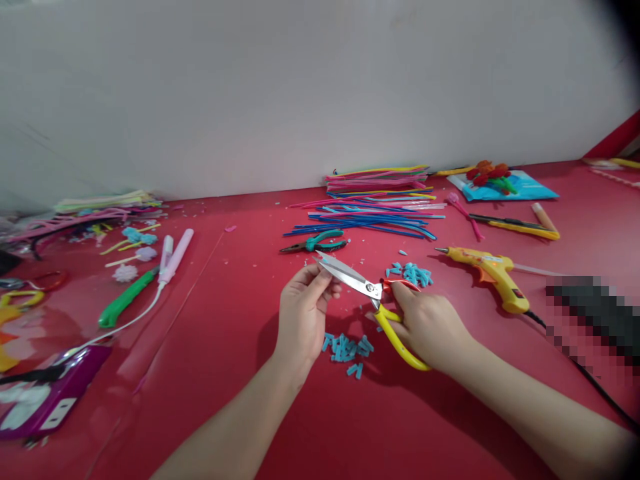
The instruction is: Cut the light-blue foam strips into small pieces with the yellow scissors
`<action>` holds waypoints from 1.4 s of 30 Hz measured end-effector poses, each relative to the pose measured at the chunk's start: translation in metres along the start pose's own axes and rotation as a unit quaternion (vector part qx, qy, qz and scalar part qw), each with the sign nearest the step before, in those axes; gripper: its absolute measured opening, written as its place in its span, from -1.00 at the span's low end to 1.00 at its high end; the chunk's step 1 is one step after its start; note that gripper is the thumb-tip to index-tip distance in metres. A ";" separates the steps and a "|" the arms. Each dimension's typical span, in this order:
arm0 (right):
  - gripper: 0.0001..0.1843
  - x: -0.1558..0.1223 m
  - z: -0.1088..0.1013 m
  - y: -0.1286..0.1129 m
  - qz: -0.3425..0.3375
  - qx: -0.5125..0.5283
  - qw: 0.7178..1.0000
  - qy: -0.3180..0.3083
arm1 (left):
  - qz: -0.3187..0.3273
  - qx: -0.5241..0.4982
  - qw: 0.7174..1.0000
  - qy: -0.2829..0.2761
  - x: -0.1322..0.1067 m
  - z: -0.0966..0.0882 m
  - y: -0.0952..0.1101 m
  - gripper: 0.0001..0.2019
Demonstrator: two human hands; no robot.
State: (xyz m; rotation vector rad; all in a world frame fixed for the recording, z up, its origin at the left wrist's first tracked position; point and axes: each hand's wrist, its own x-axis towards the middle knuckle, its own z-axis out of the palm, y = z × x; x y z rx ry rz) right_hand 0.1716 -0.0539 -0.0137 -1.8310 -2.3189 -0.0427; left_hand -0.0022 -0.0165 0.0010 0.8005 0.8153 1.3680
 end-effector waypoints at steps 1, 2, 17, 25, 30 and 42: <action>-0.62 0.000 0.000 0.000 0.000 -0.002 1.000 0.000 | 0.000 -0.001 1.000 0.001 0.000 0.000 0.000 -0.97; -0.62 0.000 -0.001 0.000 0.000 -0.004 1.000 0.000 | -0.001 -0.002 1.000 0.000 0.000 0.000 0.000 -0.97; -0.60 -0.001 0.000 0.002 -0.001 -0.009 1.000 0.002 | -0.004 0.002 1.000 -0.002 0.001 0.000 0.000 -0.96; -0.62 0.002 -0.003 0.004 0.025 0.008 1.000 -0.013 | -0.016 0.020 1.000 0.004 0.002 0.000 0.001 -0.90; -0.60 0.004 -0.005 0.005 0.060 0.103 0.991 -0.056 | -0.039 0.036 0.999 0.001 0.004 -0.001 -0.002 -0.90; -0.76 0.015 -0.010 -0.002 0.143 0.494 0.857 -0.032 | 0.082 0.412 0.903 -0.088 -0.009 0.007 -0.015 -0.95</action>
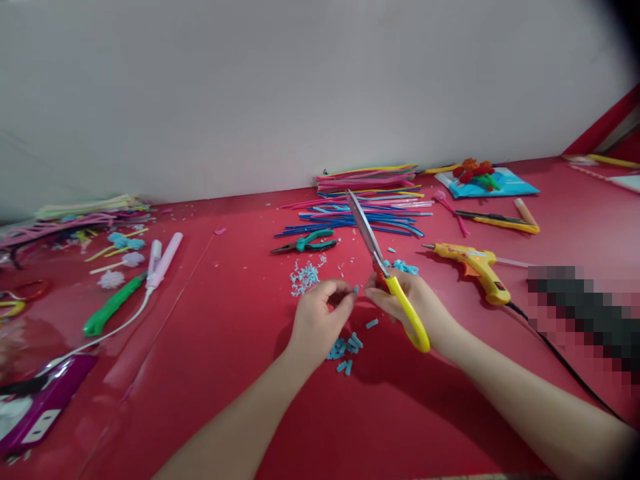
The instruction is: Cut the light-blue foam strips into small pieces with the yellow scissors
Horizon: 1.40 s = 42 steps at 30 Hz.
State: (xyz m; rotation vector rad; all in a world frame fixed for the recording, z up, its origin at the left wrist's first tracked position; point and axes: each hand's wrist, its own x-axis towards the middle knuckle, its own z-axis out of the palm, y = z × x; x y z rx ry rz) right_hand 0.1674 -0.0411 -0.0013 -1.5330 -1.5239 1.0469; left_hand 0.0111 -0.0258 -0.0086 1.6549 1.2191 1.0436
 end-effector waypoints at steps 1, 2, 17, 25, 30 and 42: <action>-0.76 0.000 0.001 0.000 0.001 0.015 1.000 0.006 | 0.021 0.024 0.999 -0.009 -0.002 0.001 0.002 -0.95; -0.77 -0.001 0.002 0.000 0.001 0.024 1.000 0.007 | 0.038 0.042 0.998 -0.020 -0.003 0.002 0.003 -0.94; -0.88 -0.004 0.002 0.000 -0.017 0.112 0.990 -0.083 | -0.187 -0.255 0.927 -0.198 -0.002 0.003 0.005 -0.74; -0.90 -0.004 -0.001 -0.004 -0.016 0.106 0.994 -0.017 | -0.162 -0.159 0.966 -0.128 0.005 -0.003 0.001 -0.84; -0.84 -0.002 -0.003 -0.003 -0.002 0.090 0.996 -0.008 | -0.115 -0.078 0.988 -0.062 0.007 -0.007 -0.001 -0.68; -0.80 0.006 -0.017 0.009 0.014 -0.080 0.992 0.092 | -0.034 0.052 0.995 -0.084 0.007 -0.011 -0.005 -0.69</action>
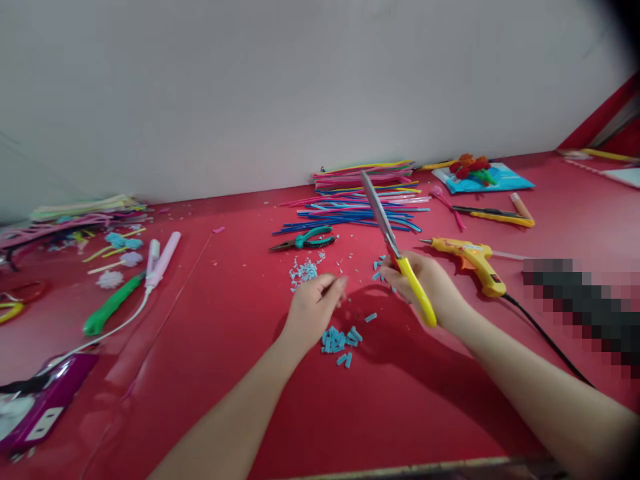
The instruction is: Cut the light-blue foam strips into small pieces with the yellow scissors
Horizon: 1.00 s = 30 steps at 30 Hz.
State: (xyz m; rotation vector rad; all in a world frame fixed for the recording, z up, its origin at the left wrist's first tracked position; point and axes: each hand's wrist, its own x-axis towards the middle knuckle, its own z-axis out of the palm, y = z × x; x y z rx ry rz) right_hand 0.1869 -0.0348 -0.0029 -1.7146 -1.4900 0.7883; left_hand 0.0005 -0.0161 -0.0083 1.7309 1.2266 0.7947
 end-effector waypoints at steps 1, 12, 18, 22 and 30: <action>-0.80 0.003 -0.006 0.003 0.007 -0.048 0.999 0.000 | 0.012 0.038 0.999 0.019 0.002 -0.003 -0.003 -0.66; -0.73 0.023 -0.022 0.023 0.007 -0.336 0.942 0.001 | 0.069 0.080 0.990 0.091 0.016 -0.003 -0.022 -0.79; -0.74 0.025 -0.028 0.025 0.016 -0.322 0.946 0.022 | 0.153 0.157 0.976 0.002 0.005 0.003 -0.003 -0.84; -0.81 0.023 -0.028 0.024 0.017 -0.300 0.953 0.047 | 0.164 0.167 0.972 -0.035 0.003 0.001 0.000 -0.79; -0.77 0.011 -0.021 0.017 -0.024 -0.187 0.981 0.049 | 0.200 0.219 0.948 -0.117 -0.003 -0.002 0.006 -0.86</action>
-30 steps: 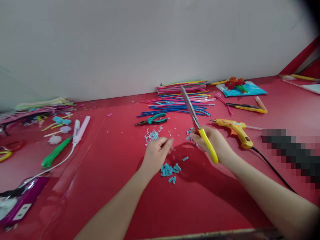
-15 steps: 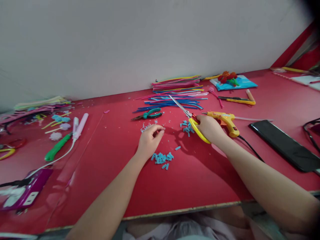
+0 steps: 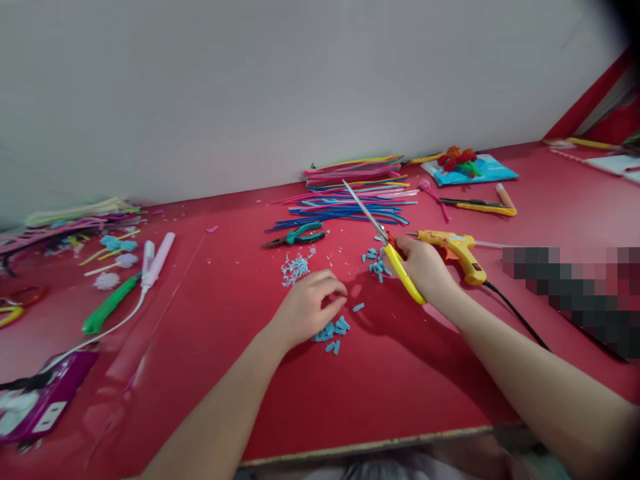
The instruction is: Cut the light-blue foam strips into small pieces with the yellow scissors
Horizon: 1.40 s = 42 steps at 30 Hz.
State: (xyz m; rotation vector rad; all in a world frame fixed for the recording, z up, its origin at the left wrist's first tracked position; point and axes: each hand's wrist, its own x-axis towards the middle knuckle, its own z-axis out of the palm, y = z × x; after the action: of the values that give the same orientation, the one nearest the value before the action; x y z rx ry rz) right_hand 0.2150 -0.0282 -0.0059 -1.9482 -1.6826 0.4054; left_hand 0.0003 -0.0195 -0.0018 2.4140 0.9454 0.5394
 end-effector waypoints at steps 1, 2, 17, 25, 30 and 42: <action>-0.77 -0.002 0.002 -0.002 -0.003 0.015 1.000 -0.008 | 0.002 0.016 1.000 -0.001 0.000 0.003 0.002 -0.86; -0.78 -0.004 0.003 -0.004 -0.007 0.026 0.999 -0.019 | 0.002 0.033 0.999 0.001 0.000 0.007 0.005 -0.85; -0.86 -0.019 0.013 -0.024 0.023 0.233 0.949 -0.211 | -0.225 -0.268 0.937 0.006 0.004 0.020 0.010 -0.86; -0.92 -0.024 0.007 -0.038 0.065 0.297 0.917 -0.258 | -0.279 -0.447 0.850 0.001 0.002 0.015 0.011 -0.84; -0.96 -0.025 0.008 -0.039 0.052 0.309 0.915 -0.255 | -0.293 -0.452 0.842 0.024 0.003 0.013 0.013 -0.84; -0.64 -0.026 -0.005 -0.032 -0.056 0.148 0.958 -0.240 | -0.260 -0.518 0.782 0.229 0.003 -0.010 -0.005 -0.95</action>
State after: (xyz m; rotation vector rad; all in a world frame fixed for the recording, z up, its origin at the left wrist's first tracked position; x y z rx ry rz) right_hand 0.1870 -0.0514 0.0138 -1.6062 -1.8752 1.0907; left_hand -0.0055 -0.0111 0.0035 0.9877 1.0443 1.0876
